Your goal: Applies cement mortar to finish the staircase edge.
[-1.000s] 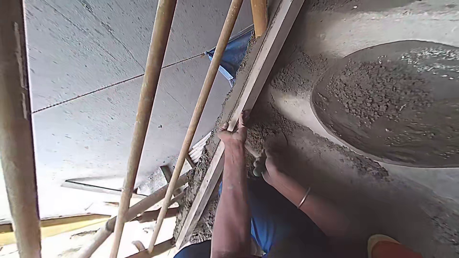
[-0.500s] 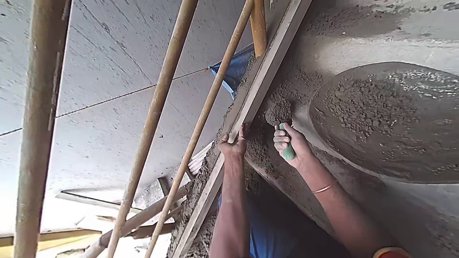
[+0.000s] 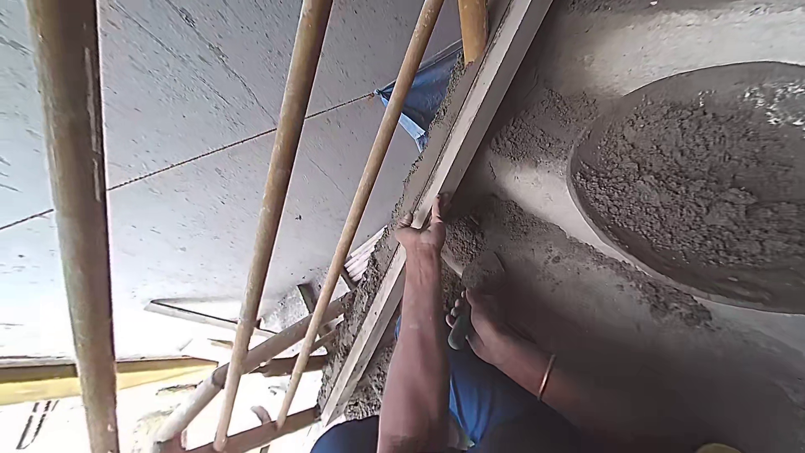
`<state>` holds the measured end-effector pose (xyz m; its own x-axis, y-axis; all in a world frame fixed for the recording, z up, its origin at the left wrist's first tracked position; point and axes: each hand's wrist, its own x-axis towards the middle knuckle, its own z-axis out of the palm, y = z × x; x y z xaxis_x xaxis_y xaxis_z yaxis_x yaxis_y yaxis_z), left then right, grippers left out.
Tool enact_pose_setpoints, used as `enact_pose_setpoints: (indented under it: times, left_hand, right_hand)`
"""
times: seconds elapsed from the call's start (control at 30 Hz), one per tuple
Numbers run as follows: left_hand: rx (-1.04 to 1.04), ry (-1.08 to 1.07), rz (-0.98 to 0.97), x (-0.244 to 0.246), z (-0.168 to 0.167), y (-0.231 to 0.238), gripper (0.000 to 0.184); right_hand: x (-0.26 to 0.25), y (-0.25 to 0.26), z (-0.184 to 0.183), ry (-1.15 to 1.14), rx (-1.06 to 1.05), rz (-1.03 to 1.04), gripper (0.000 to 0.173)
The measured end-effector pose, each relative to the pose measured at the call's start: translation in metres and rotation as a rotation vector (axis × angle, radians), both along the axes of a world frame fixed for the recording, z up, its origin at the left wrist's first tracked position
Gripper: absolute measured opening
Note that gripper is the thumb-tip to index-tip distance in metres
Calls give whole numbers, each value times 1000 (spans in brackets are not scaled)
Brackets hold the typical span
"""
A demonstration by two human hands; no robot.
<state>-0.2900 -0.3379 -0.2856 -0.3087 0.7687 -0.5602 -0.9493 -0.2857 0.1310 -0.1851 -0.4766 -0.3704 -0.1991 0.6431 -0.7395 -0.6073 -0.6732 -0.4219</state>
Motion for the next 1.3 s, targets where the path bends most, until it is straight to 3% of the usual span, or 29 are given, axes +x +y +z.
enact_pose_setpoints:
  times: [0.2,0.37,0.47,0.57,0.67,0.73,0.83,0.97,1.1,1.3]
  left_hand:
    - [22,-3,-13,-2,-7,1,63]
    - [33,26,20,-2,-10,6,61]
    - [33,17,38,-2,-10,4,59]
    - [35,-1,37,-2,-6,4,57]
    - [38,16,13,-3,-9,3,61]
    - [32,30,17,-3,-9,4,61]
    - [33,31,35,-4,-9,4,60]
    - [39,11,49,-4,-13,4,56]
    - [32,-8,41,-4,-8,3,58]
    - [17,-16,35,-2,-6,5,59]
  right_hand:
    - [-66,79,-22,39,175,14,29]
    - [-26,78,-31,233,222,53,31]
    - [9,77,5,250,271,50,32]
    - [50,84,64,303,350,-19,31]
    - [89,79,113,374,574,-187,34]
    - [98,78,121,398,710,-266,36]
    - [82,65,109,424,642,-113,34]
    - [57,41,70,347,393,35,32]
    - [52,31,23,105,167,-21,28]
    - [45,74,-18,-106,109,-201,25]
